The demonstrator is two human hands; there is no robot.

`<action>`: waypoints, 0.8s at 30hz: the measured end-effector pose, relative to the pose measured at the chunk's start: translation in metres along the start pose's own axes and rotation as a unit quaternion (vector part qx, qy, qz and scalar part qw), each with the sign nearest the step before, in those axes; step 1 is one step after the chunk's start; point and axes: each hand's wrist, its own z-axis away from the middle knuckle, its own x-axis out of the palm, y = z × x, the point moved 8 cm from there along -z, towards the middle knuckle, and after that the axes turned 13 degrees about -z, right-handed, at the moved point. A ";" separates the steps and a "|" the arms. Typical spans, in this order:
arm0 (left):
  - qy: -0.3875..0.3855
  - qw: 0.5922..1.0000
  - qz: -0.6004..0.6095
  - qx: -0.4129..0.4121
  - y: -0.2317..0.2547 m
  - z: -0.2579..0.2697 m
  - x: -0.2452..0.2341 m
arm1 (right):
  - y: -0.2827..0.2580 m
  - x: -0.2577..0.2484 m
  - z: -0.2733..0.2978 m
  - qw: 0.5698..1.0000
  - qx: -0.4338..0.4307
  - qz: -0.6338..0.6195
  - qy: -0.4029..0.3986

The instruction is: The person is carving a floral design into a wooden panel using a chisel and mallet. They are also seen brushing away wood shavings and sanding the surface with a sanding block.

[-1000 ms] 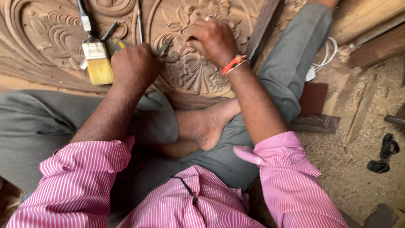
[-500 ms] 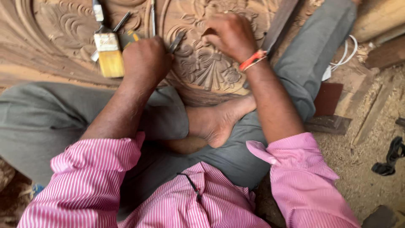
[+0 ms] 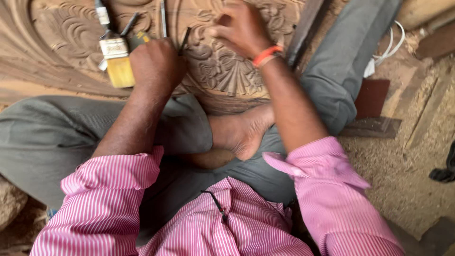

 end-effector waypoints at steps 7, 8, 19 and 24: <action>-0.009 1.000 0.010 -0.003 -0.005 0.000 0.002 | -0.011 -0.016 0.010 0.996 -0.056 -0.047 -0.050; -0.016 1.000 0.009 -0.005 -0.006 0.000 0.004 | -0.012 -0.014 0.008 0.997 -0.038 -0.044 -0.057; 0.024 0.999 0.028 0.006 -0.009 0.004 -0.001 | -0.025 -0.003 0.003 0.997 -0.070 0.008 -0.032; 0.041 0.999 -0.024 0.014 -0.005 -0.003 0.002 | -0.016 -0.017 0.006 0.998 -0.053 -0.020 -0.036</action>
